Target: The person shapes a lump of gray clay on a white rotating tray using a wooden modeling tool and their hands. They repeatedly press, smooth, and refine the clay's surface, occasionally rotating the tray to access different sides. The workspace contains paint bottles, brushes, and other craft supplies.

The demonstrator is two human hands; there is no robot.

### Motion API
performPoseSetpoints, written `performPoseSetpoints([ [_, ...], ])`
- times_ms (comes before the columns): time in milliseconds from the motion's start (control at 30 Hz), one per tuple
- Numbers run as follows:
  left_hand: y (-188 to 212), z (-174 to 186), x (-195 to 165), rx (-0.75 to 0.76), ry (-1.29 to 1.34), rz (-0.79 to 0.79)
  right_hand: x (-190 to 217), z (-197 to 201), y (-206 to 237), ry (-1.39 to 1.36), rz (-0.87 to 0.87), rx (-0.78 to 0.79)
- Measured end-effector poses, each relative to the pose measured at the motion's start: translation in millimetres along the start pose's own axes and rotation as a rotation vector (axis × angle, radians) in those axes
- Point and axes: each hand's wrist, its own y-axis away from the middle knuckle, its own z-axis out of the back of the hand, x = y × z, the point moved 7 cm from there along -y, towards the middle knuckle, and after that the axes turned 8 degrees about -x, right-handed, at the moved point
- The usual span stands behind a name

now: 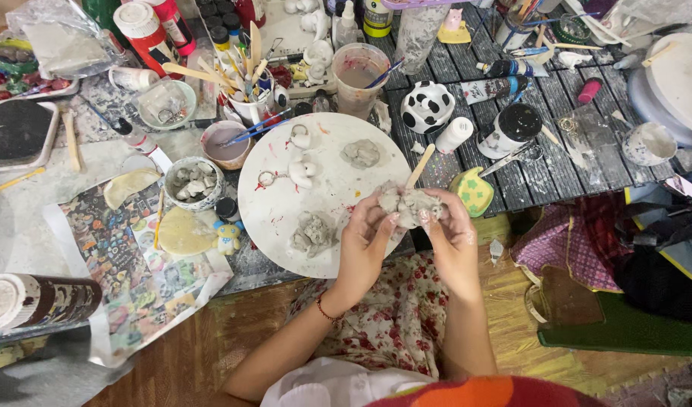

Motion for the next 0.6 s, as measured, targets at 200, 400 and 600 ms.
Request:
performPoseSetpoints([
  [200,-2.8,3.3,-3.0,-0.055,0.077,0.027,-5.9,0.2,4.6,0.037,0.081,-0.041],
  [400,-4.9,3.7,-14.3,-0.068,0.028,0.001,-1.0,-8.1,7.9,0.013,0.209,0.006],
  [600,-2.1,4.8,-14.0,-0.068,-0.103,-0.003,19.1,-7.3,8.4,0.305,0.387,0.070],
])
